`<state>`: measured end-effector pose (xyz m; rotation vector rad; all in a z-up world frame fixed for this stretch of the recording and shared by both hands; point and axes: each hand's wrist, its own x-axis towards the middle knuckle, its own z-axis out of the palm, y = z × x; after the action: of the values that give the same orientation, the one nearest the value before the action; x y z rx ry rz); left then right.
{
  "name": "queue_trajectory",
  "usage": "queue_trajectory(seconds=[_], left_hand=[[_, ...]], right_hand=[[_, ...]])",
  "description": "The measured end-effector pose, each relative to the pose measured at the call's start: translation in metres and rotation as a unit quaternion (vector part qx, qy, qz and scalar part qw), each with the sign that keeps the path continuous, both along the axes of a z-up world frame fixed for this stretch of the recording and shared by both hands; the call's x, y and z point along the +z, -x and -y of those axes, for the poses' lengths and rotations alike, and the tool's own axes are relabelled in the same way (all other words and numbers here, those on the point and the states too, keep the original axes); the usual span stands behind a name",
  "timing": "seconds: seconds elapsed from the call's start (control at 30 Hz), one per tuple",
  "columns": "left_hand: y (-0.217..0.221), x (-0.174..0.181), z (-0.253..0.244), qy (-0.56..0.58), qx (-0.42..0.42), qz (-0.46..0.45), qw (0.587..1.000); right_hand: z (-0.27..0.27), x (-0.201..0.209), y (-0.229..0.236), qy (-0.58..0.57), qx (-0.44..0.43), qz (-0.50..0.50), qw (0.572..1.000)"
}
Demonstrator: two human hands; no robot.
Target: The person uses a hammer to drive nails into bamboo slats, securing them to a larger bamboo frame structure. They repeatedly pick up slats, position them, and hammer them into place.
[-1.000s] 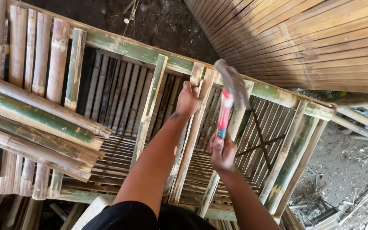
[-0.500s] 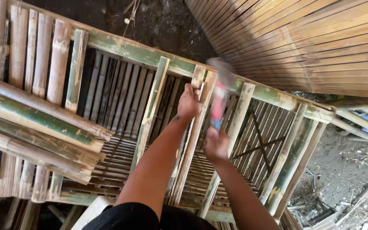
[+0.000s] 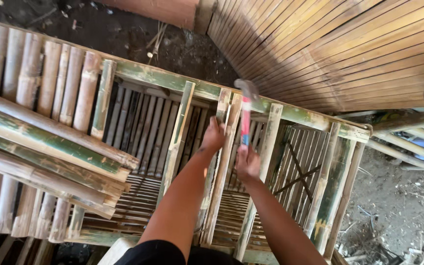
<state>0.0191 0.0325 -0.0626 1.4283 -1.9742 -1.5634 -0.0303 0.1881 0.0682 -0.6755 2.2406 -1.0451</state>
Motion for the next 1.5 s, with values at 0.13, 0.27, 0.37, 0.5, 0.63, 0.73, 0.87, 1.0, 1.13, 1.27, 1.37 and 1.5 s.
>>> queue_trajectory(seconds=[0.13,0.27,0.37,0.5,0.63,0.73,0.87,1.0,1.13,1.27,1.37,1.5], left_hand=[[-0.067,0.02,-0.051,-0.059,-0.074,0.042,0.995],[-0.154,0.107,-0.086,-0.099,-0.274,0.224,0.93],[-0.239,0.198,-0.121,0.006,-0.342,0.164,0.925],[-0.381,0.296,-0.174,0.002,-0.325,0.104,0.94],[-0.474,0.288,-0.252,-0.042,-0.359,0.378,0.852],[-0.492,0.244,-0.309,0.077,-0.231,0.369,0.897],[-0.5,0.204,-0.383,0.228,-0.141,0.336,0.903],[-0.513,0.198,-0.467,0.109,-0.098,0.347,0.926],[-0.517,0.227,-0.534,0.058,-0.018,0.297,0.953],[-0.515,0.286,-0.569,0.033,0.042,0.239,0.969],[-0.483,0.305,-0.572,0.073,0.119,0.131,0.982],[-0.422,0.237,-0.503,0.18,0.193,-0.02,0.964]], right_hand=[[-0.001,-0.01,-0.003,0.021,0.034,-0.13,0.991],[0.003,-0.016,0.004,-0.203,-0.005,-0.153,0.967],[-0.046,0.014,-0.032,-0.042,-0.098,0.026,0.994],[-0.136,0.059,-0.092,0.159,-0.022,0.027,0.987],[-0.185,0.071,-0.135,0.07,-0.065,0.118,0.988],[-0.224,0.082,-0.155,-0.059,0.003,0.078,0.995],[-0.302,0.069,-0.165,-0.074,0.088,0.037,0.993],[-0.378,0.041,-0.158,-0.056,0.208,-0.069,0.974],[-0.427,0.051,-0.174,-0.067,0.193,0.01,0.979],[-0.447,0.055,-0.193,-0.082,0.237,-0.007,0.968],[-0.449,0.049,-0.203,-0.115,0.245,0.027,0.962],[-0.449,0.034,-0.205,-0.155,0.267,0.023,0.951]])
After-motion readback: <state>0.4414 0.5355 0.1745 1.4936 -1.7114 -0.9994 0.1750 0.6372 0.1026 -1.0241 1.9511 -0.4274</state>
